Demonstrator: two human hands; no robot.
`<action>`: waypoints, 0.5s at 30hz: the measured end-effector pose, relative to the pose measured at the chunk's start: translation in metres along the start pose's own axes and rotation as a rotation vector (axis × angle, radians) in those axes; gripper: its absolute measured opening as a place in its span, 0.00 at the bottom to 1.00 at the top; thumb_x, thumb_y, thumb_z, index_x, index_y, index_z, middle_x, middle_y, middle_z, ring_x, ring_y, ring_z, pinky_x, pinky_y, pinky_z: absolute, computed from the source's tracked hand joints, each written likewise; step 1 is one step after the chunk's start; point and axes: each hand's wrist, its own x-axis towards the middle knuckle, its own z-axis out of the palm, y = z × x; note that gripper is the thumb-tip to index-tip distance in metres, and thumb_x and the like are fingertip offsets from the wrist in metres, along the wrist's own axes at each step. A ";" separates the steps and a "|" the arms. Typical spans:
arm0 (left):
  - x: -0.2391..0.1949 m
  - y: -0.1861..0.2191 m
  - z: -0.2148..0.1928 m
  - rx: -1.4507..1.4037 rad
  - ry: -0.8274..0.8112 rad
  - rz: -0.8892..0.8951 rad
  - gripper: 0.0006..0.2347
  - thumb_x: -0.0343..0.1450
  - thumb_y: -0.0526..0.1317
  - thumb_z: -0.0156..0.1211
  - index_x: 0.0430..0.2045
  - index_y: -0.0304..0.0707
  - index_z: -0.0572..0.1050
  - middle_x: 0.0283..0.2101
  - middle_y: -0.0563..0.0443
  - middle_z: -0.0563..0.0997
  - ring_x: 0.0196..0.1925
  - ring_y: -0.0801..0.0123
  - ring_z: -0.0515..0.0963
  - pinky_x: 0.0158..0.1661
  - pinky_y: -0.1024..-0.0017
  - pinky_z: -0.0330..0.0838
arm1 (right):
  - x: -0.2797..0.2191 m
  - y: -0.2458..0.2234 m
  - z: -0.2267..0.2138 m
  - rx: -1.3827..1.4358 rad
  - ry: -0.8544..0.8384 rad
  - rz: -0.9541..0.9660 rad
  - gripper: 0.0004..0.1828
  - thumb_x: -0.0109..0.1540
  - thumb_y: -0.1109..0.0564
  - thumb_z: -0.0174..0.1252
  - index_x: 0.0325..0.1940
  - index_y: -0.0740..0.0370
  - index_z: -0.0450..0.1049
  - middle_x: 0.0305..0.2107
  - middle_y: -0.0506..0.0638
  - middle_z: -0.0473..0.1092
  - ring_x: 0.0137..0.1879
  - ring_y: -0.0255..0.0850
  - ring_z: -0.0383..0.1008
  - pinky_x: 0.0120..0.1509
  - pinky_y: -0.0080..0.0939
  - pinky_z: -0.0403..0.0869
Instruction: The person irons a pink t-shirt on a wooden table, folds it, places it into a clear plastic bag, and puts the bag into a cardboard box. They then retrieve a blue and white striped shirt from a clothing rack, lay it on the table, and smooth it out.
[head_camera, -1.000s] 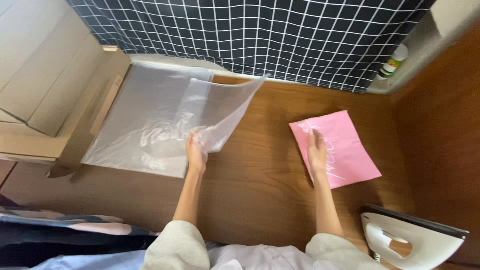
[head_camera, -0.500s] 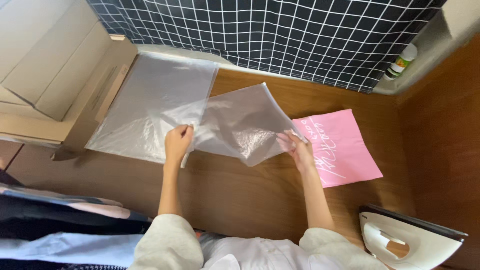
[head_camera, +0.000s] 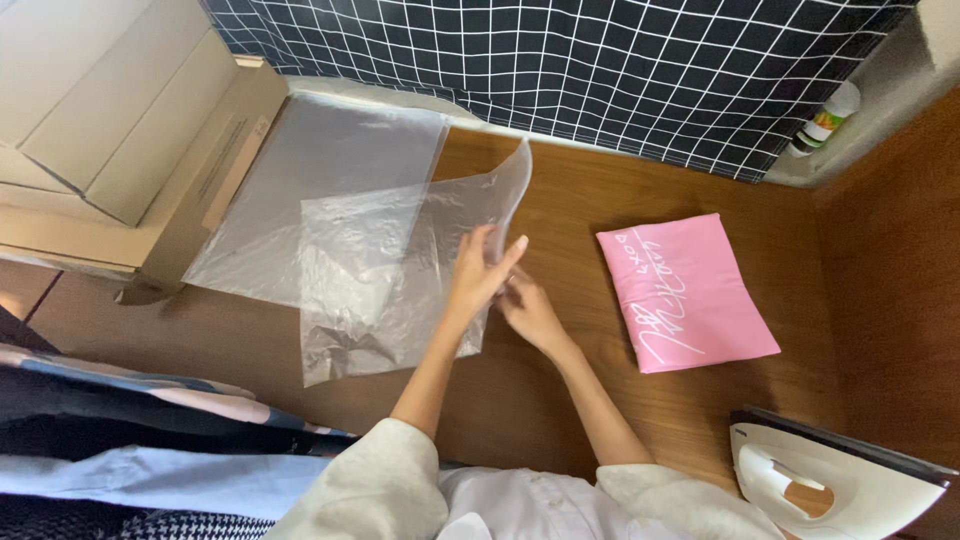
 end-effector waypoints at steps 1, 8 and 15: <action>0.011 -0.018 0.001 0.000 -0.003 0.002 0.29 0.60 0.59 0.55 0.47 0.35 0.63 0.45 0.34 0.66 0.51 0.41 0.67 0.50 0.56 0.61 | -0.003 -0.009 -0.007 -0.001 0.003 0.000 0.16 0.50 0.67 0.51 0.42 0.62 0.72 0.50 0.57 0.63 0.58 0.52 0.60 0.59 0.52 0.60; 0.030 -0.087 0.014 -0.161 0.033 0.044 0.06 0.61 0.36 0.55 0.27 0.35 0.72 0.35 0.39 0.76 0.41 0.55 0.75 0.40 0.66 0.70 | 0.003 -0.045 -0.033 0.691 0.129 0.405 0.31 0.57 0.48 0.50 0.61 0.59 0.50 0.55 0.59 0.55 0.61 0.51 0.55 0.60 0.51 0.60; 0.020 -0.035 0.016 -0.127 -0.286 -0.178 0.25 0.65 0.55 0.50 0.48 0.35 0.64 0.45 0.39 0.72 0.50 0.55 0.72 0.45 0.63 0.68 | 0.013 0.007 -0.034 0.243 0.362 0.373 0.11 0.55 0.61 0.51 0.40 0.55 0.73 0.29 0.50 0.72 0.36 0.35 0.71 0.40 0.34 0.70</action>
